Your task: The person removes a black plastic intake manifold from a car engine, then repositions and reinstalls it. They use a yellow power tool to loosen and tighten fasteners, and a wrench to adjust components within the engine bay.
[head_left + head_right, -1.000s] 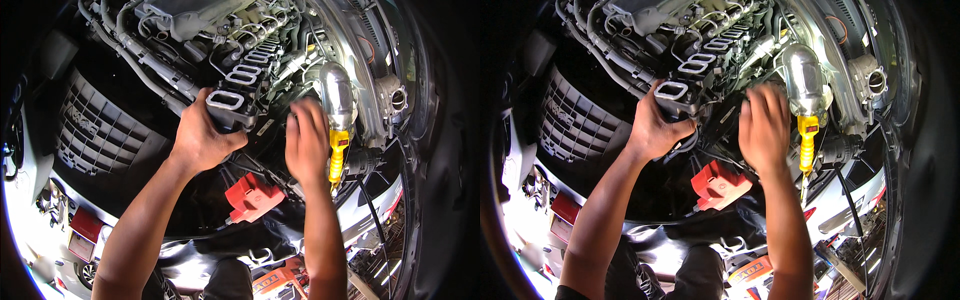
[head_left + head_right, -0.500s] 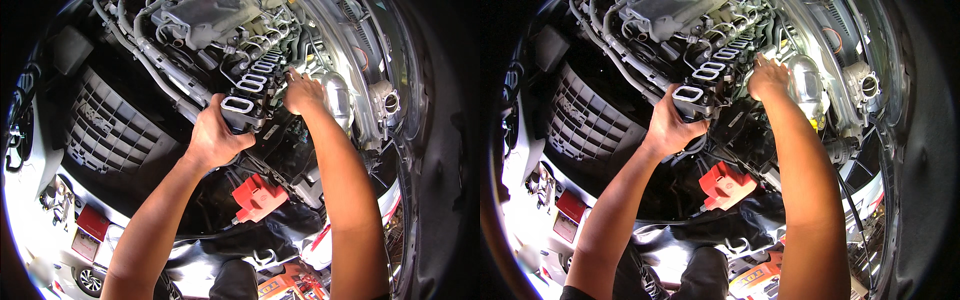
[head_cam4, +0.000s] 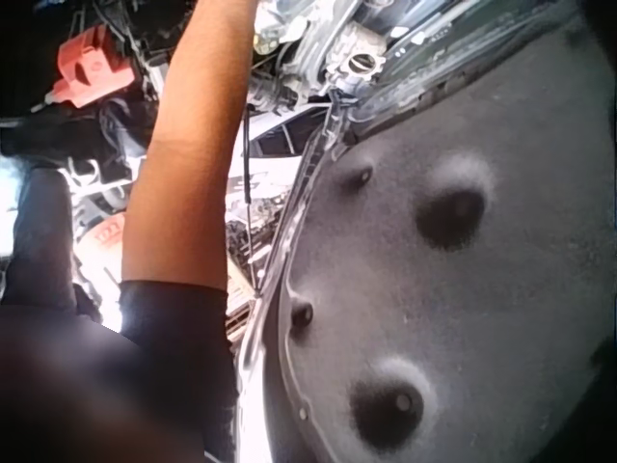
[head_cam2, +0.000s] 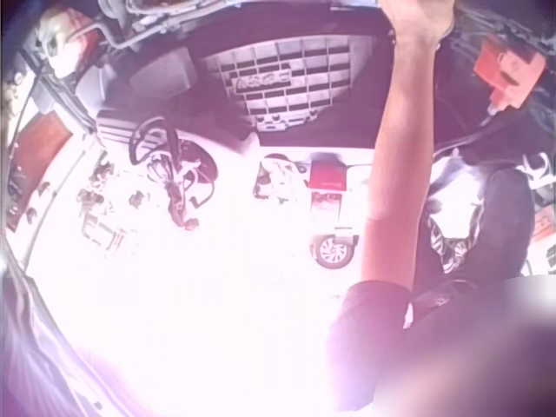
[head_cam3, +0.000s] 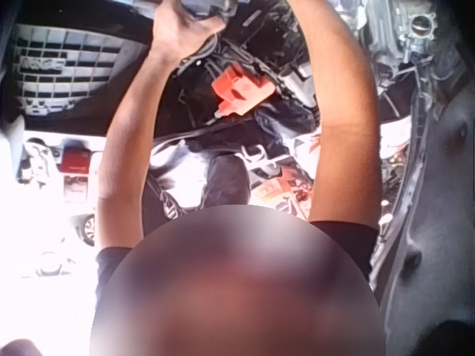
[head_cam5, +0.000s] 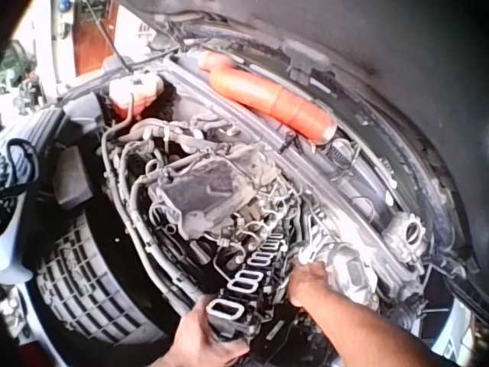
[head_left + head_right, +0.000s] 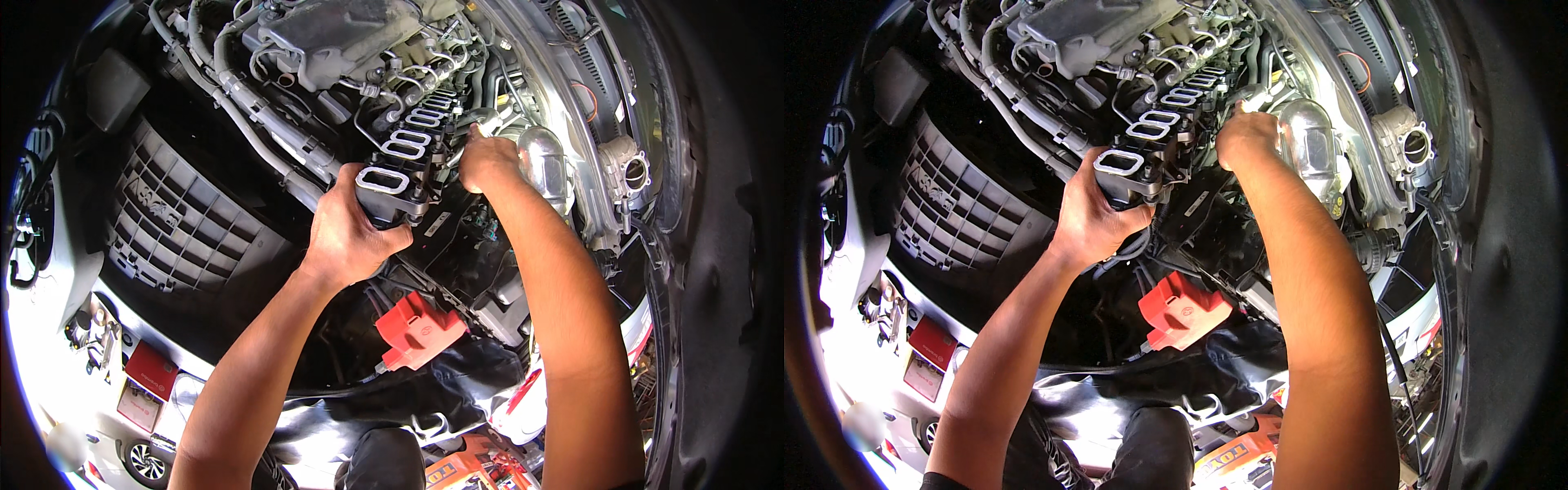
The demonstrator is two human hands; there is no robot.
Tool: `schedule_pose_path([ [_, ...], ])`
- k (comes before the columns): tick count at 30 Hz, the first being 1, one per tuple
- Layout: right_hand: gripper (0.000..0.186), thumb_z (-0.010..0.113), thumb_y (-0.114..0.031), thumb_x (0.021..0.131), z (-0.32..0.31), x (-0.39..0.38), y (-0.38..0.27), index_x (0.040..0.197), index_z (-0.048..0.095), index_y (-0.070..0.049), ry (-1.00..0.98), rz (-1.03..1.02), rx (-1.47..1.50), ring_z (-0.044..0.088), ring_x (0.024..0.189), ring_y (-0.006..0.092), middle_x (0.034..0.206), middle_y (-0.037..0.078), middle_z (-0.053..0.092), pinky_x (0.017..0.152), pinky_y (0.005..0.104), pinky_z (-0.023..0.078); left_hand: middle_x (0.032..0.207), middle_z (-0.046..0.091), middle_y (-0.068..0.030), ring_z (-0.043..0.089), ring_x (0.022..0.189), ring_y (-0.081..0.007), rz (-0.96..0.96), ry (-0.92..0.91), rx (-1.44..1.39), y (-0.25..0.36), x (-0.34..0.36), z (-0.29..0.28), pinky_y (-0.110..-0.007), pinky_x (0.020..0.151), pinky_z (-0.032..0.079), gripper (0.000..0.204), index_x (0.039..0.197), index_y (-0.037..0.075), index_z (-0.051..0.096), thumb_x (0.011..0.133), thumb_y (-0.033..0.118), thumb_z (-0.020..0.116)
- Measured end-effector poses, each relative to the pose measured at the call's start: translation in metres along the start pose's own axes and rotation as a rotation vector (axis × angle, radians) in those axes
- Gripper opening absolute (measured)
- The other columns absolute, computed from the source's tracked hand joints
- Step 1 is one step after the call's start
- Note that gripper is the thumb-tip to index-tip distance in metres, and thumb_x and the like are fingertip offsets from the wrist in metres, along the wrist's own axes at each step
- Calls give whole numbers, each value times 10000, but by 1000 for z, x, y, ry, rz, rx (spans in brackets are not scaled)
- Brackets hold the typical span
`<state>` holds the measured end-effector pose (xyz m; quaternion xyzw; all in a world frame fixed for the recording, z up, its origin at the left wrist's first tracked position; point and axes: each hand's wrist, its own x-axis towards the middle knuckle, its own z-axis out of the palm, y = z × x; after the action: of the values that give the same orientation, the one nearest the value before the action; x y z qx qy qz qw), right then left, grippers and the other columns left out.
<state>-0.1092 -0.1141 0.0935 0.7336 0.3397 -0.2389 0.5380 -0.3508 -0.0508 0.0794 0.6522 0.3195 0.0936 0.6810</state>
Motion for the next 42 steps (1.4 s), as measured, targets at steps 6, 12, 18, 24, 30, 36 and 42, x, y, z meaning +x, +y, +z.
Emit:
schedule_pose_path([
  [6, 567, 800, -304, 812, 5, 6, 4, 1361, 696, -203, 38, -38, -29, 638, 1286, 267, 1589, 79, 490, 957, 409, 544, 1068, 732, -142, 692, 981, -179, -4, 24, -28, -2, 2, 6, -321, 928, 537, 743, 1299, -71, 501, 663, 106, 841],
  [12, 506, 765, -210, 795, 0, 2, 1, 1291, 731, -121, 50, -13, 112, 579, 1355, 283, 1658, 111, 357, 1036, 409, 523, 1049, 735, -143, 701, 993, -189, -21, 23, -22, -1, 4, 4, -322, 937, 532, 735, 1278, -69, 512, 647, 122, 837],
  [18, 699, 747, -189, 834, 20, -7, 4, 1491, 533, -82, 345, 26, 222, 364, 1506, 372, 1697, 135, 251, 1169, 477, 423, 1008, 734, -194, 732, 962, -289, -27, 21, 55, 1, 2, 9, -362, 886, 548, 668, 1207, -52, 536, 649, 185, 817],
  [24, 817, 699, -68, 826, 18, 0, 4, 1551, 334, 35, 385, 31, 380, 433, 1460, 355, 1631, 212, 348, 1170, 446, 420, 1048, 740, -179, 726, 988, -254, -89, 20, 8, 1, 4, 10, -341, 920, 540, 713, 1264, -63, 530, 652, 166, 817],
  [30, 549, 704, 61, 747, 12, 5, 13, 1286, 605, 91, 248, -72, 422, 634, 1238, 405, 1470, 282, 502, 1019, 415, 550, 1046, 739, -151, 707, 980, -200, -78, 42, -24, 3, 2, 22, -330, 929, 536, 717, 1269, -67, 523, 648, 137, 820],
  [36, 415, 734, 53, 757, 21, 12, 17, 1169, 726, 7, 279, -68, 541, 656, 1223, 383, 1413, 213, 587, 979, 455, 573, 1030, 735, -150, 705, 953, -192, -54, 42, -43, 9, 3, 21, -323, 912, 544, 703, 1257, -76, 519, 651, 115, 820],
  [42, 315, 638, 46, 826, 27, 24, 31, 1131, 718, 59, 230, -79, 622, 667, 1199, 403, 1296, 258, 663, 1007, 467, 548, 1002, 738, -162, 720, 939, -210, -36, 38, -39, 13, 4, 21, -331, 898, 550, 699, 1243, -81, 520, 642, 109, 821],
])
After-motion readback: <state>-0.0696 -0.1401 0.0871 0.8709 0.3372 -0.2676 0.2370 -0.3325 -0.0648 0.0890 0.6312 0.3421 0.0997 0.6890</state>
